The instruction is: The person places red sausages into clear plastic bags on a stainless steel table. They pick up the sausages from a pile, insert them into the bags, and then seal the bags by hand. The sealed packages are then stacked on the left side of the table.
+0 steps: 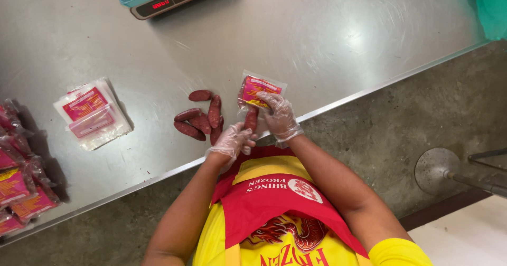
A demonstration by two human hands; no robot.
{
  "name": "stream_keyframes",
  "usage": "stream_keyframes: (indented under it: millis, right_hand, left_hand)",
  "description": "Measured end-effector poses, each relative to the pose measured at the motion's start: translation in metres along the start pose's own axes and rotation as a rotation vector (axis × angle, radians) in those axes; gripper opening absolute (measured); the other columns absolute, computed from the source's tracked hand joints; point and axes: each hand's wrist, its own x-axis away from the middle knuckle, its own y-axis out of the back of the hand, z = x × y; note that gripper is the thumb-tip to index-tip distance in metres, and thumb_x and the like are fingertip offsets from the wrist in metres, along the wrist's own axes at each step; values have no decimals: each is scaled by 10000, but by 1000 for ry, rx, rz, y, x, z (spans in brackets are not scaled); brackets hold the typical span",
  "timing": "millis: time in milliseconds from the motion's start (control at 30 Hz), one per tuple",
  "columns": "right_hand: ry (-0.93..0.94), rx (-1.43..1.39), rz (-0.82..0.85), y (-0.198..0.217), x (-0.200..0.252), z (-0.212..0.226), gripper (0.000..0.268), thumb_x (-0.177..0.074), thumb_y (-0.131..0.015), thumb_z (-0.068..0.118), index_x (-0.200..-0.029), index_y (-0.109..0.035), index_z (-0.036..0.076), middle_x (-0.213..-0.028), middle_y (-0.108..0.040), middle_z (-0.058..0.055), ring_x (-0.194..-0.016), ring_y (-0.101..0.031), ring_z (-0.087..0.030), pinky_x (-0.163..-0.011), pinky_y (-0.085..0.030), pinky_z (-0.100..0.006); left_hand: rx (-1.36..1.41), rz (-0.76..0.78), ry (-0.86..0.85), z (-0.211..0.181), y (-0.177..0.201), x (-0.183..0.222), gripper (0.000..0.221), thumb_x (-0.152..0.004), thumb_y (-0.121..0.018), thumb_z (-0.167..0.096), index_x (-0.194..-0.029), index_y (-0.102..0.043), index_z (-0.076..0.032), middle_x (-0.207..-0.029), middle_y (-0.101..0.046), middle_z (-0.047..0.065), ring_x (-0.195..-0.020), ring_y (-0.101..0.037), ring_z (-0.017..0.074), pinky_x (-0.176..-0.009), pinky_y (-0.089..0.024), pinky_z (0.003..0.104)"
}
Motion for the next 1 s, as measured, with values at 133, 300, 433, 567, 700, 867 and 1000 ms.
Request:
stream_keyframes:
  millis: [133,300,433,567,700,867,1000]
  right_hand:
    - [-54,154,20,5,16,2,621,-779,-622,-73,-1359,-643,151,-1057,-627,-192,-855,-672,-336,-701,-565,-429]
    - [13,222,18,2,21,-8,660,-791,-652,-51,-1394,-615,216,-1058,-633,-170,-864,-666,-362,-750,-562,-468]
    - [16,201,25,-1,21,-14,612,-860,-701,-25,-1400,-608,246,-1058,-641,-167,-859,-667,-367,-742,-560,-473]
    - [117,232,36,0,23,-15,698,-804,-685,-54,-1441,-567,208,-1057,-637,-168,-890,-674,-371,-764,-577,-465]
    - [223,135,57,8,21,-10,686,-818,-692,-66,-1444,-550,175,-1047,-664,-145,-901,-677,-354,-784,-582,-450]
    - [276,34,93,15,21,-3,694,-829,-642,-124,-1447,-551,181,-1135,-715,-102,-983,-702,-316,-885,-595,-414]
    - [273,50,91,11,22,-6,706,-811,-655,-126,-1451,-541,150,-1157,-693,-109,-1007,-684,-319,-905,-585,-418]
  left_hand:
    - [-265,-52,-62,2,25,-17,359,-1019,-579,-191,-1305,-586,25,-771,-624,31,-586,-557,89,-493,-443,251]
    - [-425,-85,-43,2,28,-25,276,-1019,-580,-207,-1145,-649,29,-729,-624,38,-573,-555,99,-511,-456,252]
    - [-427,-100,-131,3,19,-36,203,-1001,-595,-188,-1105,-622,-15,-720,-642,45,-577,-578,102,-512,-467,259]
    - [-439,-168,-248,2,-1,-49,183,-967,-660,-179,-1007,-583,-18,-745,-678,40,-608,-626,105,-521,-502,263]
    - [-370,-259,-243,4,-28,-63,170,-915,-739,-172,-936,-672,-18,-774,-711,63,-625,-635,134,-548,-515,299]
    - [-525,-486,-466,4,-56,-59,131,-854,-760,-161,-951,-778,-74,-823,-781,62,-698,-716,103,-661,-563,289]
    - [-623,-579,-600,4,-63,-68,157,-873,-757,-156,-975,-762,-37,-842,-774,105,-714,-713,135,-679,-552,320]
